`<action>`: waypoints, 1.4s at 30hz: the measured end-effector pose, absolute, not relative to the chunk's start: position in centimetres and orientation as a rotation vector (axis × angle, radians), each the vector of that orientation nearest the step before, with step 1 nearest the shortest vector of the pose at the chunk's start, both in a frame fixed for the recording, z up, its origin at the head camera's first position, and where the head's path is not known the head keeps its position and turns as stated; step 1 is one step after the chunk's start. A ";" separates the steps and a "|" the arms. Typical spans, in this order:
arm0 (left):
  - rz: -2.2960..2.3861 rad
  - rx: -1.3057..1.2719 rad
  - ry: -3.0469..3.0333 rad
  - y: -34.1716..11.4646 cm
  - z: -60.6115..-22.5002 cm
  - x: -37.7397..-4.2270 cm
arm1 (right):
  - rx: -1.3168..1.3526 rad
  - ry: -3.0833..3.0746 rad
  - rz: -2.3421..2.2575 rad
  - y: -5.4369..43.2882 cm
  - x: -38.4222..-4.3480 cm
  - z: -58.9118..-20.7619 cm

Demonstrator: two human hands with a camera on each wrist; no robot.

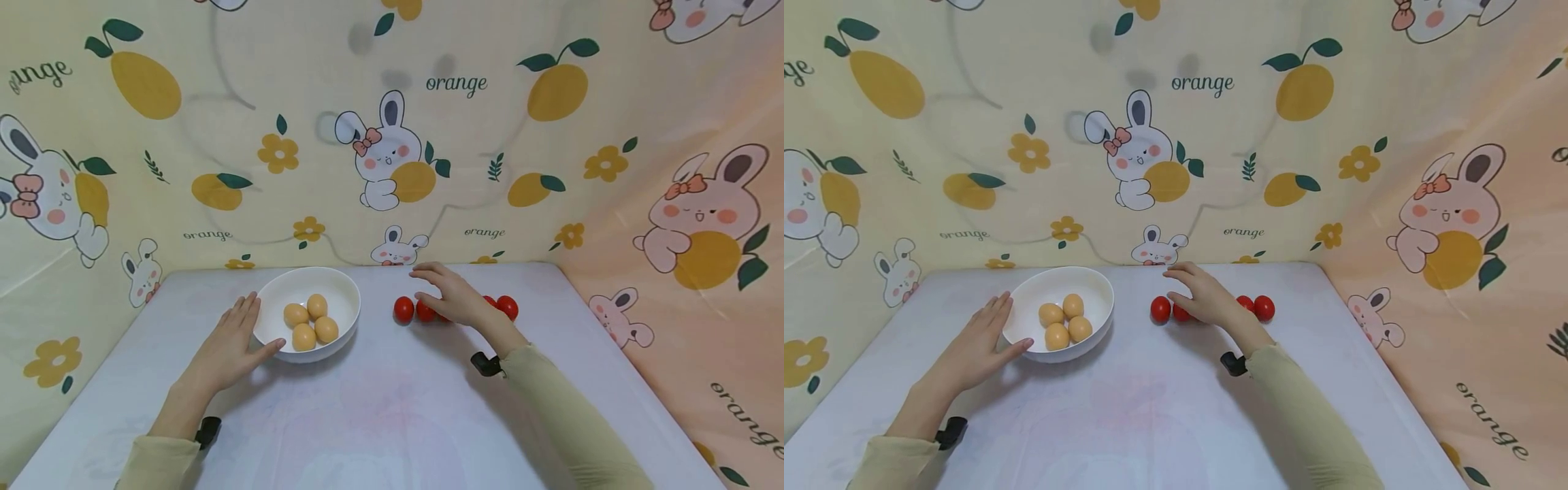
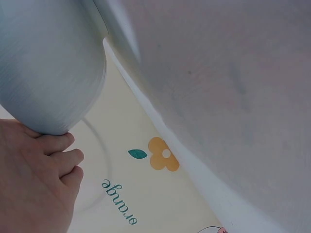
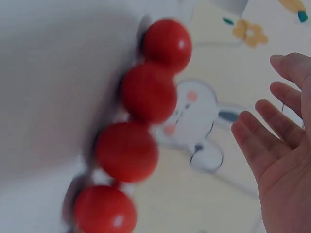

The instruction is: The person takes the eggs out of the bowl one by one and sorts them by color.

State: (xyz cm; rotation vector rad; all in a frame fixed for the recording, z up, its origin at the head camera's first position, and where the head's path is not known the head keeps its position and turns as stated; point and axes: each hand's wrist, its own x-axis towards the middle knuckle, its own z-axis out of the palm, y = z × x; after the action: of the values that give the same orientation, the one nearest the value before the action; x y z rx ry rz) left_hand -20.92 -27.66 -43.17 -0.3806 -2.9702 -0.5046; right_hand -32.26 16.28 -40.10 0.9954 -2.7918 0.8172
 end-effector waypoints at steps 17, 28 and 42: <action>-0.469 -0.364 -2.976 -27.6 -43.0 -20.7 | 1.248 -2.762 0.733 7.1 -32.7 -38.9; -0.463 -0.354 -2.987 -27.5 -43.1 -20.9 | 1.353 -2.776 0.702 2.7 -33.0 -39.2; -0.461 -0.329 -3.001 -27.2 -42.9 -20.9 | 1.467 -2.830 0.585 -1.3 -34.0 -40.1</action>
State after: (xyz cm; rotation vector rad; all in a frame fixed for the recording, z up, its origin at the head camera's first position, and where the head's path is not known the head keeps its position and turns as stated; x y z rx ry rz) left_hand -20.88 -27.23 -42.93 -0.3293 -3.0010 -0.4609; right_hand -33.98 -1.26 -40.06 1.4667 -2.8304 0.5854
